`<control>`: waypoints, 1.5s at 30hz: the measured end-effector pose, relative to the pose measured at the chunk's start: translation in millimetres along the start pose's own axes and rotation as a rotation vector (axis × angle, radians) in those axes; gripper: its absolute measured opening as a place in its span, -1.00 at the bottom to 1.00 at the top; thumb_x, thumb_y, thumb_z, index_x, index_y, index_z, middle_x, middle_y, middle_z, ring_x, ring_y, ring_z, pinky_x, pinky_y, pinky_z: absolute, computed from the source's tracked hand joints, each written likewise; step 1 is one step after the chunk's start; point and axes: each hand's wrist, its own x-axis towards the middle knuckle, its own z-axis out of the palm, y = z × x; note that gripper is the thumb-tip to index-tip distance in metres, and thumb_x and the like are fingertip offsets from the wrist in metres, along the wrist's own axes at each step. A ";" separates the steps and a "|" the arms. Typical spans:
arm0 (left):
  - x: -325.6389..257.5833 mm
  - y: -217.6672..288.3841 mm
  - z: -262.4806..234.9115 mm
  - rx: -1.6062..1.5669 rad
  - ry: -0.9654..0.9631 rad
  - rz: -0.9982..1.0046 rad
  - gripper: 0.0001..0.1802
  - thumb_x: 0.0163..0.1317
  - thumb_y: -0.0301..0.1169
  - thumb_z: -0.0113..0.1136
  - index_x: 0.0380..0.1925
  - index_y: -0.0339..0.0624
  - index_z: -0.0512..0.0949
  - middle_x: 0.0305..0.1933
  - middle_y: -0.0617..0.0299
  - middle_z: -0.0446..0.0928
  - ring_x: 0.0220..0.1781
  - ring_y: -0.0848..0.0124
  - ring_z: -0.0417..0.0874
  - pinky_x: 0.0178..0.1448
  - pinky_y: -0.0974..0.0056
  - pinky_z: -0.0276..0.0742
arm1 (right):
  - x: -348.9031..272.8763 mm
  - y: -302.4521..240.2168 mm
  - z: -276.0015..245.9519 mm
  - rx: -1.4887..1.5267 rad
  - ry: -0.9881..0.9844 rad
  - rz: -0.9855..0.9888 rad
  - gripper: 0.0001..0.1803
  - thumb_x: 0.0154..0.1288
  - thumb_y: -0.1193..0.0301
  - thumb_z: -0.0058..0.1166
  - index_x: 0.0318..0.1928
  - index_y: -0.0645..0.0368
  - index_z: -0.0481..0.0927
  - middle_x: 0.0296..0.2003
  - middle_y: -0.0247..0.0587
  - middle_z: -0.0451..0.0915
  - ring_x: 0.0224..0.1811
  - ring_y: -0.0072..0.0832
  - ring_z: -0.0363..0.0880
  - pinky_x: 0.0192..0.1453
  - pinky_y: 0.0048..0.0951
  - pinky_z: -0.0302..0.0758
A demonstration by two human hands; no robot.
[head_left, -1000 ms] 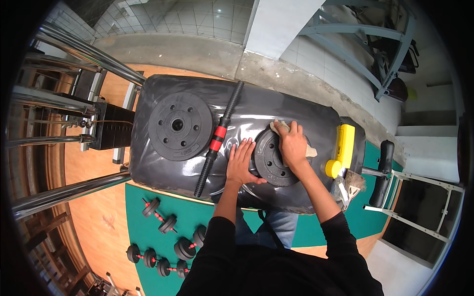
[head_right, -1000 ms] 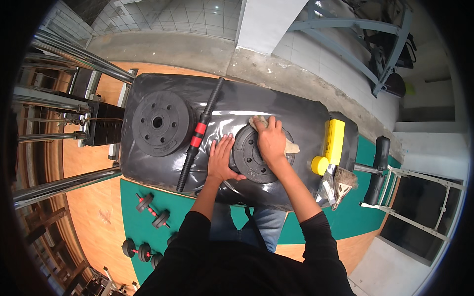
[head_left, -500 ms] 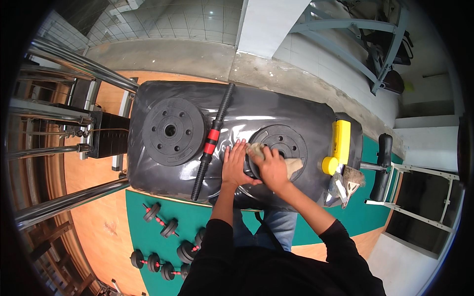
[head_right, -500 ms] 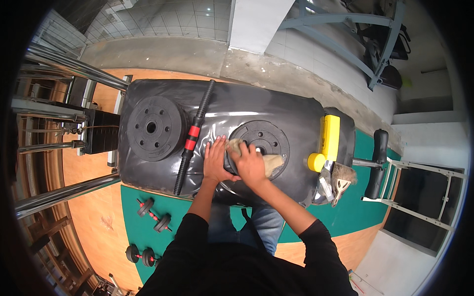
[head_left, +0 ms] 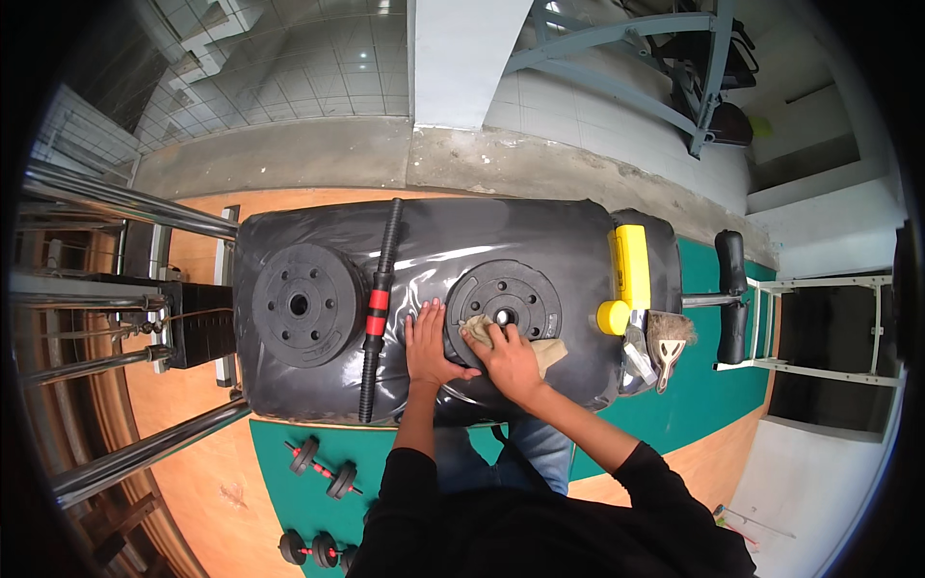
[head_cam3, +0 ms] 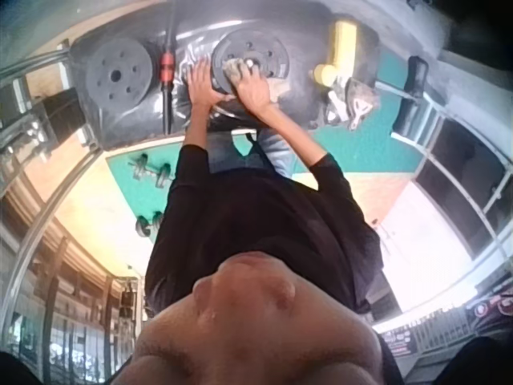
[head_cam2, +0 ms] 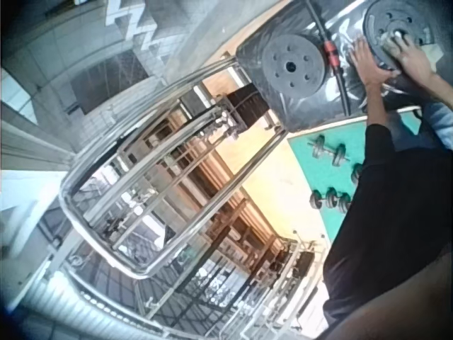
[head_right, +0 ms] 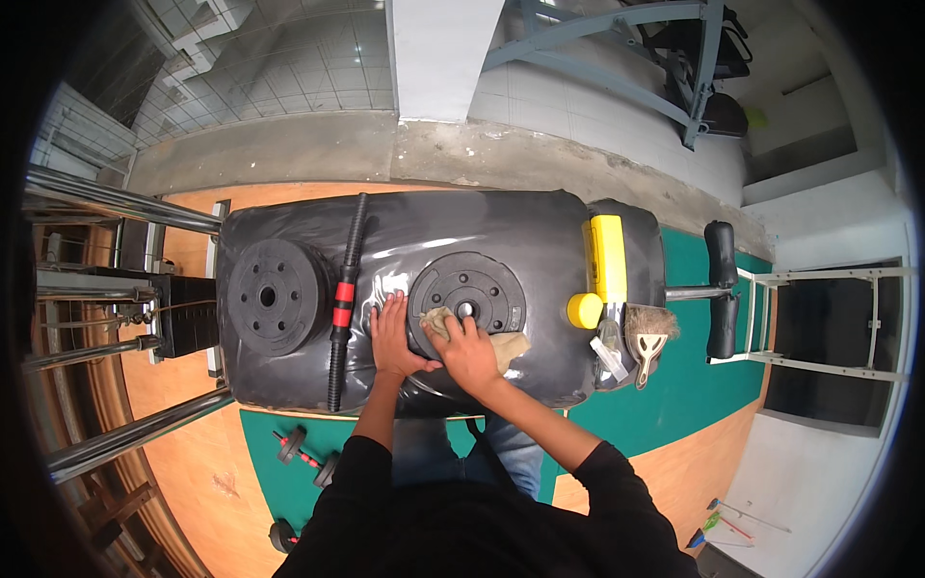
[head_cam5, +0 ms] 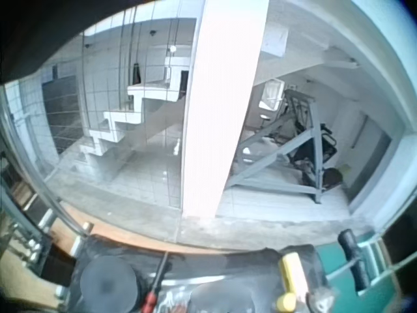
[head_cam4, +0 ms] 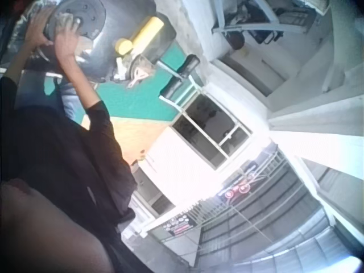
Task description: The person wipes a weight plate with a cloth, then places it on a barbell. They repeat this with a second plate, add red collars to secure the plates, and leave the assembled barbell on a padded bench.
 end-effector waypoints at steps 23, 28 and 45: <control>5.3 4.5 -12.8 0.134 -0.081 0.071 0.53 -0.52 0.55 0.14 0.33 -0.44 -0.01 0.42 -0.08 0.04 0.51 0.12 -0.09 0.51 -0.07 -0.38 | 0.3 89.8 -13.0 0.139 0.134 0.537 -0.47 0.12 0.56 -0.07 0.10 -0.25 0.54 -0.13 -0.10 0.42 -0.16 -0.09 0.40 -0.12 -0.19 0.50; 2.9 7.3 -15.8 0.110 -0.133 0.101 0.50 -0.43 0.50 0.20 0.33 -0.47 -0.06 0.42 -0.14 0.00 0.51 0.04 -0.12 0.49 -0.11 -0.39 | -91.6 38.9 -22.5 0.224 0.055 0.605 -0.45 0.11 0.53 0.00 0.12 -0.30 0.51 -0.08 -0.11 0.40 -0.13 -0.10 0.41 -0.18 -0.17 0.54; 19.1 9.4 -40.9 0.000 -0.444 -0.027 0.54 -0.37 0.43 0.30 0.37 -0.42 -0.24 0.49 -0.11 -0.23 0.54 0.07 -0.34 0.49 -0.11 -0.47 | -79.6 40.7 -6.2 0.028 0.035 0.563 -0.47 0.10 0.51 -0.02 0.11 -0.26 0.52 -0.10 -0.12 0.38 -0.17 -0.17 0.42 -0.31 -0.31 0.57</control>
